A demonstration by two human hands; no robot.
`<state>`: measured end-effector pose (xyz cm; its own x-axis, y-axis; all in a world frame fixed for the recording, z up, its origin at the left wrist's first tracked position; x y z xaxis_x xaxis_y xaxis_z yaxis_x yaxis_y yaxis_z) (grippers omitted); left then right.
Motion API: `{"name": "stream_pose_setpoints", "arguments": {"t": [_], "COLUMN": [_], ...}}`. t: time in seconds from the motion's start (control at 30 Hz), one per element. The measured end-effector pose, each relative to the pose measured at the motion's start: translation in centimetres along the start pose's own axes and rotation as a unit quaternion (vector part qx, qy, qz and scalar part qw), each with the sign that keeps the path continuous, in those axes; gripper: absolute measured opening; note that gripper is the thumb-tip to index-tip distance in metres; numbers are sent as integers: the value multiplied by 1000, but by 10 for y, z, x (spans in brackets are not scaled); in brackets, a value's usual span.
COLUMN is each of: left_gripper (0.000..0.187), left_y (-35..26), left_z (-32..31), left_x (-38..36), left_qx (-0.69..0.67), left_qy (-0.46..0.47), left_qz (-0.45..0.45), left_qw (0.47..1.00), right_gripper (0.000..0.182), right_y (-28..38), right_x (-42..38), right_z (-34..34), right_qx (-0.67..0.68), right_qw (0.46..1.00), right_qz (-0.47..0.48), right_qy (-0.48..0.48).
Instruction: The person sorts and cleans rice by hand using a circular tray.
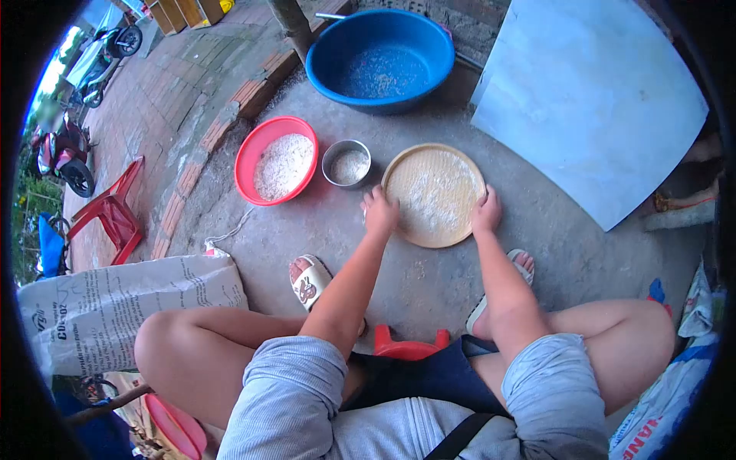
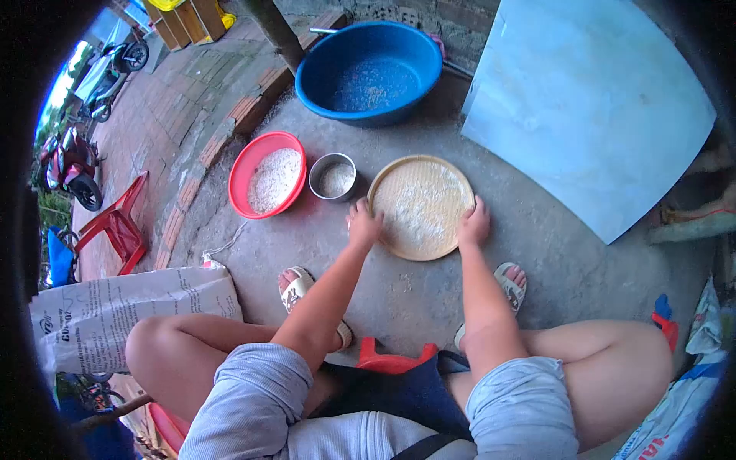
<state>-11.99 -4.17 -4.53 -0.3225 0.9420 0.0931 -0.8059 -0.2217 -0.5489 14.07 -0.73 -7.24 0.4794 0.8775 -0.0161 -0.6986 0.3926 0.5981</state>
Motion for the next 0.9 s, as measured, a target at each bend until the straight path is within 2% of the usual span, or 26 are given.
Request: {"name": "stream_pose_setpoints", "arguments": {"t": [0.03,0.07,0.1,0.13,0.17,0.23,0.3,0.33,0.37,0.4,0.43,0.5,0.53,0.57,0.6,0.63,0.7,0.77,0.8,0.83,0.87,0.9], "left_gripper": [41,45,45,48,50,51,48,48,46,44,44,48,44,44,41,40,35,26,17,17,17,16], "left_y": [1,2,-1,-3,-6,-14,-22,-19,-23,-28,-32,-43,-45,-44,-42,-41,-36,-32,-37,-41,-45,-45], "left_z": [-5,-11,-7,-2,2,8,9,-1,-10,-18,-20,-26,-27,-27,-28,-29,-25,-22,-5,4,12,15], "left_x": [-4,-6,-5,-4,-3,-8,-15,-19,-24,-29,-30,-31,-31,-30,-30,-30,-25,-20,-20,-16,-13,-12], "left_qx": [1,1,-10,-34,-59,-56,96,89,130,171,167,134,106,107,41,-26,-19,-9,65,66,121,175], "left_qy": [13,26,21,56,91,77,99,92,46,-1,-2,77,76,77,162,246,262,292,308,312,298,283], "left_qz": [-39,-78,-77,-51,-25,-26,-104,-98,-211,-320,-315,-439,-467,-465,-469,-467,-488,-534,-534,-534,-570,-602], "left_qw": [999,997,997,997,994,995,985,987,968,932,934,885,874,875,867,849,832,793,784,783,756,725], "right_gripper": [34,34,31,29,29,31,32,33,33,34,35,36,36,36,37,37,37,37,36,35,32,32], "right_y": [-2,-4,-1,-2,-2,-8,-1,8,18,29,41,71,87,105,116,120,122,102,84,78,72,80], "right_x": [0,-2,-8,-12,-14,-17,-30,-35,-37,-41,-48,-61,-66,-74,-82,-84,-89,-71,-54,-43,-32,-37], "right_z": [3,5,6,7,10,8,11,11,10,9,9,4,8,11,14,18,18,3,-12,-13,-12,-5], "right_qx": [56,52,38,25,22,-61,-97,-129,-132,-57,18,127,126,149,168,170,-3,17,-5,-26,-40,-37], "right_qw": [998,998,997,995,996,995,993,989,989,997,993,966,965,931,877,876,827,840,873,899,918,919], "right_qz": [-24,-16,-46,-76,-67,-73,-59,-56,-47,32,109,225,226,328,423,423,509,479,410,340,296,293], "right_qy": [-24,-31,-43,-56,-63,1,-22,-41,-43,-47,-47,-31,-29,63,154,156,238,254,265,275,260,262]}}
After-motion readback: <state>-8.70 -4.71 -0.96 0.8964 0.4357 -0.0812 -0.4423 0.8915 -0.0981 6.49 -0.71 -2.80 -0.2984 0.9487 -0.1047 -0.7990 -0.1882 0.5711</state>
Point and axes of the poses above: each hand's wrist, its own x-axis towards the middle knuckle, its own z-axis out of the back of the hand, y = z × x, the point moved 2 cm from there along x, towards the middle knuckle, and after that the axes turned 11 degrees about -z, right-handed, at the moved point
